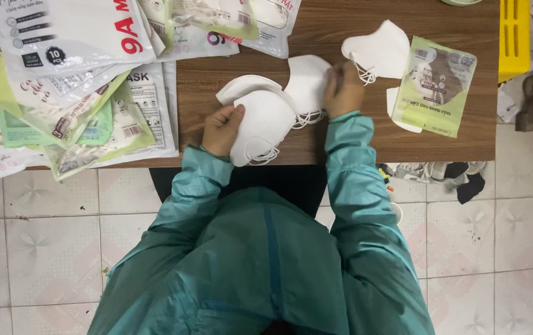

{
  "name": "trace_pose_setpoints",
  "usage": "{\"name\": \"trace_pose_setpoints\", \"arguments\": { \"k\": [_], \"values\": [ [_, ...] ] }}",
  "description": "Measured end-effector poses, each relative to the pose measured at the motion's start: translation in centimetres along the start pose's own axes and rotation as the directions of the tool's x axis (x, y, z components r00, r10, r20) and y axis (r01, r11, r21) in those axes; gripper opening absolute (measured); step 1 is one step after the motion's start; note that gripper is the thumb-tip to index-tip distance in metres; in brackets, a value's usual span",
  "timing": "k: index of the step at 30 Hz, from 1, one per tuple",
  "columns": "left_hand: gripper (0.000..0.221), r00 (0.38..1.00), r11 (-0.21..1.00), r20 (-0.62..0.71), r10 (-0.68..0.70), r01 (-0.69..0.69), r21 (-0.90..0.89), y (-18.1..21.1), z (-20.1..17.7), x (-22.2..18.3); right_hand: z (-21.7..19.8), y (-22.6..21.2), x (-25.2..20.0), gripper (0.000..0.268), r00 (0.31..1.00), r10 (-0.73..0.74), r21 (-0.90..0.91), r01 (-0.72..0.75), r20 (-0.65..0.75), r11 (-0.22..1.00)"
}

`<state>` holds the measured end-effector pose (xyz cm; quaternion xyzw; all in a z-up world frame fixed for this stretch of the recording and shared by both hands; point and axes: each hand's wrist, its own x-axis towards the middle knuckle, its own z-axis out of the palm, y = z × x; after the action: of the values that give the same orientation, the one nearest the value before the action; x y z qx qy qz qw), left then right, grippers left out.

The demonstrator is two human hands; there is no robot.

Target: Stacking individual face masks into a neat pile on a wooden table

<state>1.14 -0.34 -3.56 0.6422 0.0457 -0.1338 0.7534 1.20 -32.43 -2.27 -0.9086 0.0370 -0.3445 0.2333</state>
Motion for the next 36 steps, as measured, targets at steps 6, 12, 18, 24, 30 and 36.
{"name": "trace_pose_setpoints", "arguments": {
  "k": [6, 12, 18, 24, 30, 36],
  "values": [
    [0.019, 1.000, 0.997, -0.024, 0.019, -0.017, 0.079, -1.6, -0.6, 1.3, -3.4, -0.6, 2.8, 0.007, 0.985, 0.169, 0.564, -0.127, -0.022, 0.816],
    [0.019, 0.997, 0.992, -0.067, 0.039, -0.031, 0.121, -0.4, -0.8, 0.7, -4.6, -2.7, 3.0, 0.008, 0.953, 0.302, 0.796, -0.184, 0.001, 0.577],
    [0.022, 0.998, 0.997, -0.032, -0.051, 0.049, -0.064, 0.7, 0.4, 0.3, -2.6, -5.9, 1.2, 0.010, 0.917, 0.182, 0.706, -0.390, 0.355, 0.591],
    [0.022, 0.998, 0.996, 0.006, -0.055, 0.055, -0.073, 4.5, 1.8, -1.9, 2.5, -4.9, -3.0, 0.010, 0.863, 0.166, 0.704, -0.489, 0.477, 0.515],
    [0.018, 1.000, 0.998, -0.003, -0.016, 0.016, -0.065, -0.6, 0.9, -0.2, 3.7, -5.3, -4.1, 0.010, 0.838, 0.205, 0.635, -0.522, 0.505, 0.570],
    [0.014, 1.000, 0.996, -0.026, 0.010, -0.013, -0.088, -0.9, 1.2, 0.2, 1.0, 0.6, -1.3, 0.043, 0.984, 0.155, -0.101, -0.146, 0.086, 0.984]
  ]
}}
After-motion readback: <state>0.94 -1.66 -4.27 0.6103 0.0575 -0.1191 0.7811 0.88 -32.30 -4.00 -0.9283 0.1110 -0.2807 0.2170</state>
